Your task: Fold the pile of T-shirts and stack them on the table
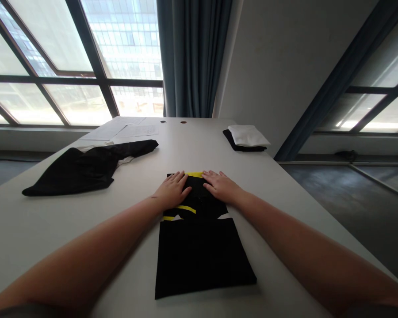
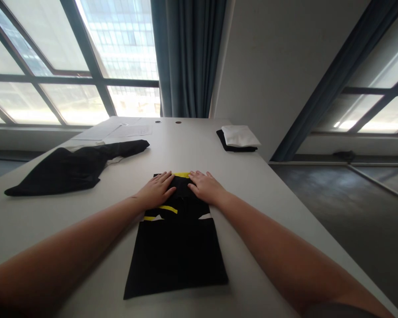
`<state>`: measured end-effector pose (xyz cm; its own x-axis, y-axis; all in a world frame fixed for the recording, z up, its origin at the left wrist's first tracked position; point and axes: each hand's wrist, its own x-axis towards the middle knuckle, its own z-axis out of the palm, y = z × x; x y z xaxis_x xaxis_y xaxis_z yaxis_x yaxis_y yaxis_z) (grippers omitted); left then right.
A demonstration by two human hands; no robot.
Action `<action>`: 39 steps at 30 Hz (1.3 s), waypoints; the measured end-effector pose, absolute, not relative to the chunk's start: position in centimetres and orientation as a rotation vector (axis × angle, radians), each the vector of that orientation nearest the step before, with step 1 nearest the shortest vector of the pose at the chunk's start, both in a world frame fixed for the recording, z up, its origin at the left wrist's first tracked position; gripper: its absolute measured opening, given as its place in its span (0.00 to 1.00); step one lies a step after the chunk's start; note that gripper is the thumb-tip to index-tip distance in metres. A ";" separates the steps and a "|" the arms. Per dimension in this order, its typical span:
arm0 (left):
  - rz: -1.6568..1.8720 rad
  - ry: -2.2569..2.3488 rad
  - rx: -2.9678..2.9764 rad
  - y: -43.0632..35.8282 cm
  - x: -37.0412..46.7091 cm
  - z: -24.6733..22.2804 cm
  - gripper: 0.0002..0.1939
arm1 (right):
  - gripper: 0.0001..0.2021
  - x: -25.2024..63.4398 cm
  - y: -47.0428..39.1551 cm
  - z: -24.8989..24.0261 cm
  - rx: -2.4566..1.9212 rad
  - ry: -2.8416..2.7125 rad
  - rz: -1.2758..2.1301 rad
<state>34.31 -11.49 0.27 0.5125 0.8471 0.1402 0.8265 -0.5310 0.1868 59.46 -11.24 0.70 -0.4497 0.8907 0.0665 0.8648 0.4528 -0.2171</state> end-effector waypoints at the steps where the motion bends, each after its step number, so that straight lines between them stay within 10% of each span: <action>1: 0.270 1.494 2.623 -11.0 34.4 -0.3 0.33 | 0.31 59.2 -11.0 0.3 -1.593 -2.548 0.266; 19: 0.303 1.344 2.716 -10.0 29.3 -0.4 0.35 | 0.33 60.9 -12.2 0.4 -1.224 -2.624 0.114; 39: 0.180 1.167 2.707 -11.7 28.9 -1.1 0.35 | 0.27 61.5 -13.0 0.6 -0.950 -2.715 0.735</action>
<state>28.90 -11.68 -1.12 0.6830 0.7295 0.0368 0.7066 -0.6727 0.2195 61.52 -13.03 0.61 -0.7818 0.6236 -0.0003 0.5386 0.6750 -0.5043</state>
